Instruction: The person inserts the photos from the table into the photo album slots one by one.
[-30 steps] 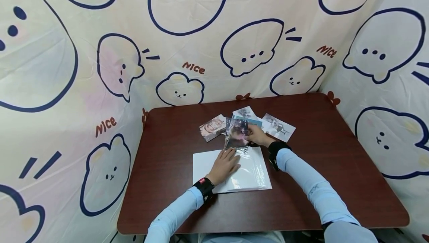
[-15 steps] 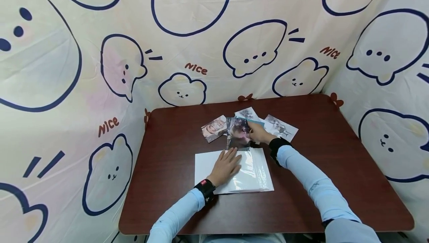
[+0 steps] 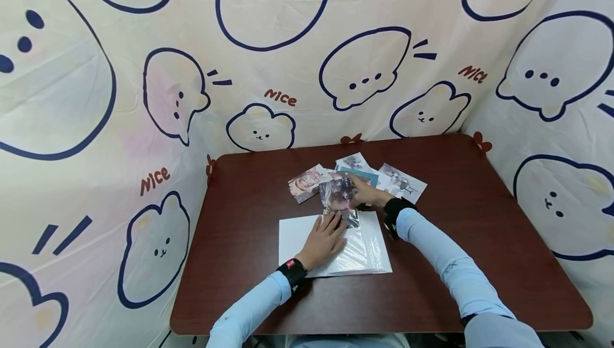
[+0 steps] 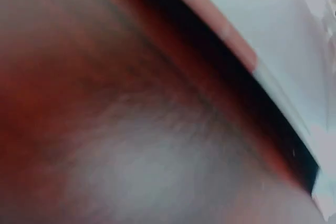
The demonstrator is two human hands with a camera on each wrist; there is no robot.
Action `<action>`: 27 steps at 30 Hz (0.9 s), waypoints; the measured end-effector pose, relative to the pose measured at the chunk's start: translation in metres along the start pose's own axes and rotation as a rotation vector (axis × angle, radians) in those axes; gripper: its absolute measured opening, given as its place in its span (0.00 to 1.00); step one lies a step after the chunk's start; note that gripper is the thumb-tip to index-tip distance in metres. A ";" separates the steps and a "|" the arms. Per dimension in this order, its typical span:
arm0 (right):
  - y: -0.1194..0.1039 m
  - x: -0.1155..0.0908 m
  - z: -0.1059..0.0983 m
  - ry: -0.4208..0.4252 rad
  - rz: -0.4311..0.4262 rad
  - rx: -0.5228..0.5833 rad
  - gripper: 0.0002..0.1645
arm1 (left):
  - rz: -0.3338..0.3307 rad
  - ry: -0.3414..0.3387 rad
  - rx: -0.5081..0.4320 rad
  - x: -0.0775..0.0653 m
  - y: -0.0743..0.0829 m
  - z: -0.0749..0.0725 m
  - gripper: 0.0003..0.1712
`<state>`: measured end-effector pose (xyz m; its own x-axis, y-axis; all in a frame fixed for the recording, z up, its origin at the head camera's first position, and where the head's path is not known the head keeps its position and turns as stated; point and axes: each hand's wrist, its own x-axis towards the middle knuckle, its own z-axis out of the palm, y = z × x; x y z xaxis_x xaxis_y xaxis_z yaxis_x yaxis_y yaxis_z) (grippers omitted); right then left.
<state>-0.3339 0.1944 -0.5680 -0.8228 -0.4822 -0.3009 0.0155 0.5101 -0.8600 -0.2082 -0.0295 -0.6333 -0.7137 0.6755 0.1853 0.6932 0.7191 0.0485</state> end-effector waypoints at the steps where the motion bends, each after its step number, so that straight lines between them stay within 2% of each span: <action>1: 0.000 0.000 0.001 0.022 0.000 0.045 0.60 | 0.019 0.005 0.006 -0.004 0.002 -0.001 0.30; 3: 0.001 0.001 0.002 0.064 -0.019 0.103 0.55 | 0.066 0.028 0.012 -0.014 0.006 -0.003 0.31; 7: 0.002 0.003 0.003 0.122 -0.120 0.015 0.38 | 0.133 0.078 0.023 -0.038 0.012 -0.005 0.32; 10: 0.003 0.001 0.002 0.126 -0.176 -0.063 0.30 | 0.154 0.101 0.039 -0.050 0.015 -0.006 0.32; 15: 0.005 -0.005 0.001 0.082 -0.151 -0.055 0.28 | 0.177 0.131 0.070 -0.055 0.017 -0.003 0.29; 23: 0.014 -0.019 0.007 -0.068 -0.071 0.003 0.29 | 0.190 0.102 0.035 -0.058 0.020 -0.001 0.28; 27: 0.019 -0.024 0.009 -0.125 -0.032 0.013 0.33 | 0.185 0.103 0.047 -0.060 0.021 0.001 0.28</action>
<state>-0.3085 0.2095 -0.5806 -0.7459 -0.5834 -0.3213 -0.0019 0.4842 -0.8749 -0.1514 -0.0548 -0.6442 -0.5588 0.7783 0.2862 0.8044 0.5927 -0.0412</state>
